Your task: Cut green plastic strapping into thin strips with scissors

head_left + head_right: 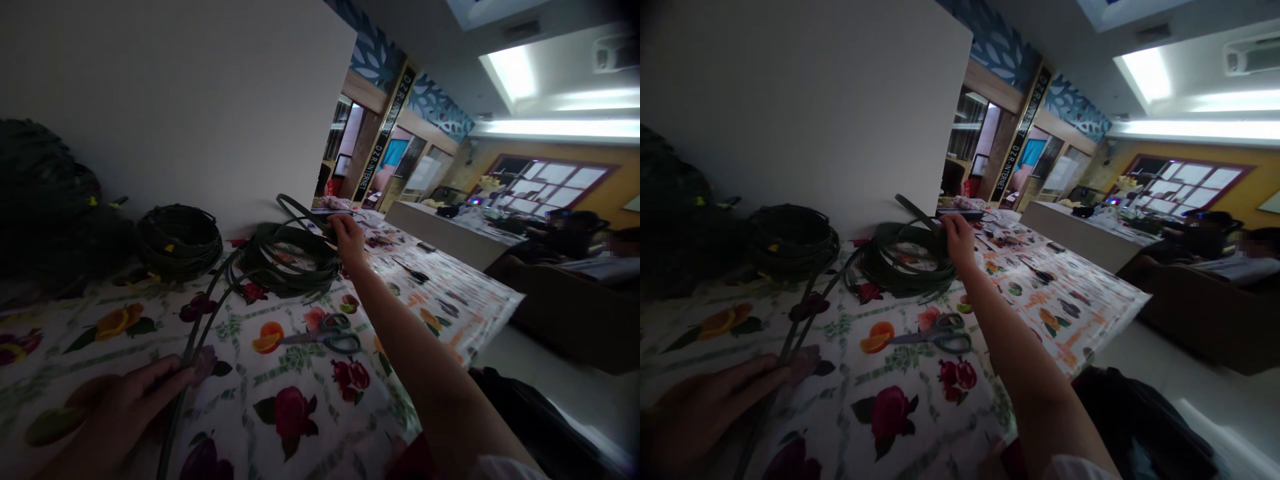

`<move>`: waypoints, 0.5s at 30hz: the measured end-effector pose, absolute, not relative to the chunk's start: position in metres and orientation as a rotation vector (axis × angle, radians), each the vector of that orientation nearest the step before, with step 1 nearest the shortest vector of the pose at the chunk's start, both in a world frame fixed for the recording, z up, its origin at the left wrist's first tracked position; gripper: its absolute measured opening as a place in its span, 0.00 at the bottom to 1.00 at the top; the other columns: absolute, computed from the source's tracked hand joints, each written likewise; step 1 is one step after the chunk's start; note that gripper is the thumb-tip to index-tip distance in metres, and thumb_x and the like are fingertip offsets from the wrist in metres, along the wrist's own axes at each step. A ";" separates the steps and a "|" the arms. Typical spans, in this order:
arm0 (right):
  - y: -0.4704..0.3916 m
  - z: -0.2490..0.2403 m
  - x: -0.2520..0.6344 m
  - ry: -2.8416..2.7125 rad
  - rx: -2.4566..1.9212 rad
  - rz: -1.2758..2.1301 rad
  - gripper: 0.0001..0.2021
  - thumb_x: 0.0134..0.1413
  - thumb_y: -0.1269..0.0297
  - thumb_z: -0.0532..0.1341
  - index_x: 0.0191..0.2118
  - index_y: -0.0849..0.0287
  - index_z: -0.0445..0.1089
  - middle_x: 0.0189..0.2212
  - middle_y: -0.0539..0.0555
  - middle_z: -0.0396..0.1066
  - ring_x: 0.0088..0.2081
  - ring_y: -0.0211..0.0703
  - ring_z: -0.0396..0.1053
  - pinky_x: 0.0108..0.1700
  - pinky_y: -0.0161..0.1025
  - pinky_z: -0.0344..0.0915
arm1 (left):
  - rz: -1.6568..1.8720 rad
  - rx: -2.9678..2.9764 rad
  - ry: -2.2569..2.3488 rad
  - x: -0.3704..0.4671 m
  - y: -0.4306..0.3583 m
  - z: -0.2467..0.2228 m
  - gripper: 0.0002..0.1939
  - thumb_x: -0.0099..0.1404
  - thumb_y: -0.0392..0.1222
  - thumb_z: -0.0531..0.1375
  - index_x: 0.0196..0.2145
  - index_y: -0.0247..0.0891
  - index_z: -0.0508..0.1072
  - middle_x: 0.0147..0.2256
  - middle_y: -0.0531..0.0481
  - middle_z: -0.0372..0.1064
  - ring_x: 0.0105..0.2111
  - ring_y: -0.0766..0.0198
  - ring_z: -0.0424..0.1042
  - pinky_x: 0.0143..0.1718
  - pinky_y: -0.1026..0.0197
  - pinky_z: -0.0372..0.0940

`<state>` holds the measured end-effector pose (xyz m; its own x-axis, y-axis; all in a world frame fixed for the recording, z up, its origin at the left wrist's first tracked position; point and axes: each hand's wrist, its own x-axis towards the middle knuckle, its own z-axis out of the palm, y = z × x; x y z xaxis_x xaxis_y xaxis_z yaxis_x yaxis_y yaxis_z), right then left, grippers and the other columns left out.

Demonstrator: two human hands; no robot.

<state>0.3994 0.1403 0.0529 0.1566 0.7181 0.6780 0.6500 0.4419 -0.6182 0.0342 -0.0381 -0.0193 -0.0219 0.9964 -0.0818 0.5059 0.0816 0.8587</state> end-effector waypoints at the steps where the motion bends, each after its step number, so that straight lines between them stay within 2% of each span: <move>1: 0.142 0.053 0.399 -1.554 -1.242 0.097 0.18 0.66 0.53 0.48 0.45 0.60 0.69 0.36 0.55 0.74 0.38 0.43 0.73 0.42 0.38 0.70 | 0.818 1.529 1.631 0.033 -0.038 -0.022 0.15 0.55 0.55 0.57 0.26 0.42 0.74 0.28 0.54 0.77 0.34 0.56 0.76 0.34 0.64 0.71; 5: 0.140 0.047 0.399 -1.727 -1.240 0.203 0.18 0.65 0.50 0.49 0.42 0.59 0.69 0.34 0.54 0.74 0.35 0.43 0.74 0.40 0.40 0.72 | 0.865 1.509 1.730 0.026 -0.033 -0.033 0.19 0.54 0.58 0.56 0.31 0.41 0.75 0.37 0.48 0.78 0.44 0.50 0.76 0.43 0.58 0.71; 7: 0.129 0.034 0.400 -1.848 -1.255 0.225 0.18 0.63 0.49 0.53 0.43 0.58 0.70 0.37 0.55 0.75 0.38 0.45 0.74 0.42 0.42 0.72 | 0.835 1.484 1.730 0.023 -0.031 -0.036 0.21 0.51 0.60 0.57 0.32 0.41 0.76 0.40 0.46 0.78 0.47 0.49 0.75 0.45 0.57 0.71; 9: 0.115 0.014 0.401 -1.981 -1.277 0.215 0.19 0.55 0.50 0.61 0.48 0.57 0.71 0.43 0.56 0.74 0.44 0.49 0.73 0.48 0.47 0.71 | 0.770 1.495 1.665 0.023 -0.030 -0.036 0.20 0.50 0.60 0.58 0.30 0.42 0.76 0.37 0.48 0.79 0.44 0.49 0.76 0.42 0.59 0.72; 11: 0.103 -0.008 0.399 -2.115 -1.318 0.177 0.30 0.40 0.56 0.72 0.52 0.54 0.70 0.48 0.57 0.73 0.51 0.57 0.70 0.55 0.52 0.65 | 0.766 1.466 1.624 0.025 -0.031 -0.034 0.19 0.50 0.59 0.58 0.30 0.43 0.76 0.35 0.51 0.79 0.42 0.52 0.77 0.40 0.61 0.72; 12: 0.099 -0.018 0.398 -2.160 -1.348 0.143 0.32 0.37 0.61 0.73 0.53 0.54 0.70 0.48 0.59 0.73 0.52 0.61 0.69 0.58 0.55 0.62 | 0.787 1.427 1.632 0.027 -0.032 -0.032 0.18 0.50 0.59 0.58 0.31 0.44 0.76 0.36 0.51 0.79 0.42 0.53 0.77 0.39 0.62 0.72; 15: 0.101 -0.030 0.395 -2.262 -1.419 0.036 0.25 0.42 0.72 0.67 0.51 0.57 0.71 0.45 0.61 0.74 0.50 0.63 0.70 0.59 0.56 0.57 | 0.805 1.355 1.665 0.031 -0.035 -0.027 0.18 0.50 0.58 0.58 0.32 0.45 0.76 0.36 0.52 0.79 0.41 0.54 0.77 0.38 0.63 0.72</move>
<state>0.3954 0.1010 -0.0302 -0.3573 0.8570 0.3713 0.8450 0.4660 -0.2625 0.0308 -0.0355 -0.0274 -0.0810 0.9764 -0.2001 0.4496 0.2149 0.8670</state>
